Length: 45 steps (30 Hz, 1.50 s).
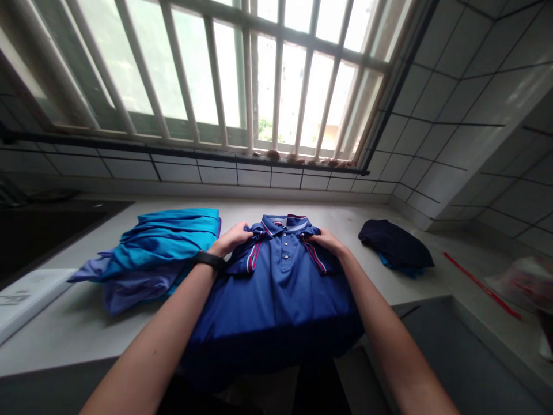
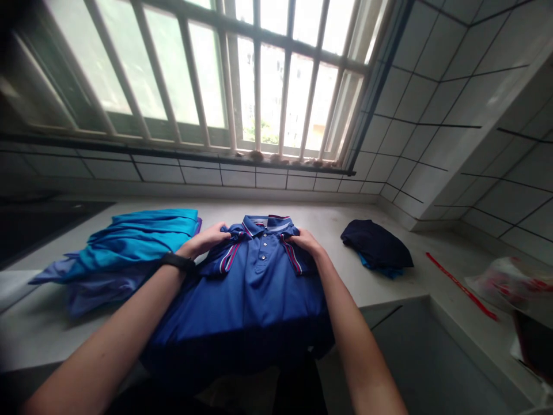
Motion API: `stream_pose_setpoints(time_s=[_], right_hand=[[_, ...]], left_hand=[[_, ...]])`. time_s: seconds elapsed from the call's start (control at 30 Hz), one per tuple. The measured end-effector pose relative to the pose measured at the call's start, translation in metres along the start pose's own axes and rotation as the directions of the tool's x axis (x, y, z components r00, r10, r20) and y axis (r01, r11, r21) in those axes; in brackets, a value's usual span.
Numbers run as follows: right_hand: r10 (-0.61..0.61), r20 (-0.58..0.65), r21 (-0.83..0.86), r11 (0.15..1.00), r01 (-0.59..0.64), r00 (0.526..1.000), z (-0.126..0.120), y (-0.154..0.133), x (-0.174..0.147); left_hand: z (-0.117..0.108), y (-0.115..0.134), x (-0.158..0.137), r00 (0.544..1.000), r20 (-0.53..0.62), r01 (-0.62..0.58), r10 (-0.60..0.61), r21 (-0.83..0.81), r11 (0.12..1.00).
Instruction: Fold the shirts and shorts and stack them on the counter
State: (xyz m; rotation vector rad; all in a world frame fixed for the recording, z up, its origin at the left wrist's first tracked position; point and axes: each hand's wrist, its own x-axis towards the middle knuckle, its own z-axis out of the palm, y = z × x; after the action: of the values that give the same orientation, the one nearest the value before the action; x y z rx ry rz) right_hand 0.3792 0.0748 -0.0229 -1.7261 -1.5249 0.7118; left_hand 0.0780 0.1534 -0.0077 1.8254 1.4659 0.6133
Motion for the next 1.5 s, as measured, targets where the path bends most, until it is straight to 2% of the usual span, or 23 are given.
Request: stream_pose_setpoints(time_s=[0.07,0.13,0.2,0.23,0.3,0.37,0.47,0.57,0.67,0.73,0.87,1.13,1.33,1.5], right_hand=[[0.023,-0.036,-0.086,0.996,-0.026,0.999,-0.009,-0.021,0.008],[0.005,-0.097,-0.094,0.995,-0.014,0.995,-0.020,-0.040,0.013],[-0.082,-0.205,-0.072,0.995,0.069,0.975,-0.027,-0.049,0.012],[-0.149,-0.269,-0.062,0.989,0.137,0.952,-0.028,-0.049,0.008],[-0.292,-0.381,-0.040,0.953,0.300,0.877,-0.026,-0.038,-0.007],[-0.378,-0.401,0.000,0.911,0.412,0.835,-0.020,-0.016,-0.030],[-0.416,-0.273,0.031,0.898,0.440,0.868,-0.012,0.020,-0.071],[-0.443,-0.087,-0.051,0.896,0.440,0.892,-0.008,0.043,-0.104],[-0.431,0.019,-0.142,0.892,0.429,0.902,-0.005,0.049,-0.121],[-0.410,0.032,-0.194,0.892,0.408,0.911,-0.002,0.048,-0.124],[-0.362,0.027,-0.296,0.887,0.354,0.932,0.000,0.044,-0.116],[-0.290,0.031,-0.446,0.853,0.272,0.957,-0.004,0.052,-0.071],[-0.328,-0.030,-0.479,0.834,0.275,0.944,-0.007,0.065,-0.031],[-0.360,-0.014,-0.454,0.833,0.315,0.933,-0.012,0.070,0.000]], left_hand=[[-0.014,0.017,0.007,0.998,-0.059,-0.029,0.037,0.135,0.990],[-0.030,0.035,0.010,0.968,-0.153,-0.164,0.197,0.205,0.965],[-0.045,0.047,0.007,0.890,-0.238,-0.351,0.388,0.186,0.918],[-0.051,0.050,0.002,0.849,-0.280,-0.417,0.447,0.162,0.894],[-0.058,0.046,-0.012,0.807,-0.355,-0.461,0.472,0.121,0.879],[-0.059,0.032,-0.031,0.818,-0.383,-0.435,0.430,0.078,0.897],[-0.051,-0.002,-0.067,0.881,-0.287,-0.388,0.377,0.018,0.921],[-0.038,-0.036,-0.102,0.922,-0.070,-0.379,0.381,0.032,0.925],[-0.024,-0.056,-0.124,0.897,0.148,-0.432,0.416,0.099,0.897],[-0.015,-0.058,-0.129,0.882,0.192,-0.460,0.430,0.147,0.876],[-0.003,-0.048,-0.115,0.889,0.158,-0.457,0.429,0.266,0.849],[0.017,-0.035,-0.037,0.928,0.106,-0.362,0.357,0.481,0.798],[0.017,-0.033,0.008,0.935,0.084,-0.338,0.346,0.516,0.787],[0.014,-0.027,0.029,0.948,0.118,-0.313,0.297,0.535,0.785]])
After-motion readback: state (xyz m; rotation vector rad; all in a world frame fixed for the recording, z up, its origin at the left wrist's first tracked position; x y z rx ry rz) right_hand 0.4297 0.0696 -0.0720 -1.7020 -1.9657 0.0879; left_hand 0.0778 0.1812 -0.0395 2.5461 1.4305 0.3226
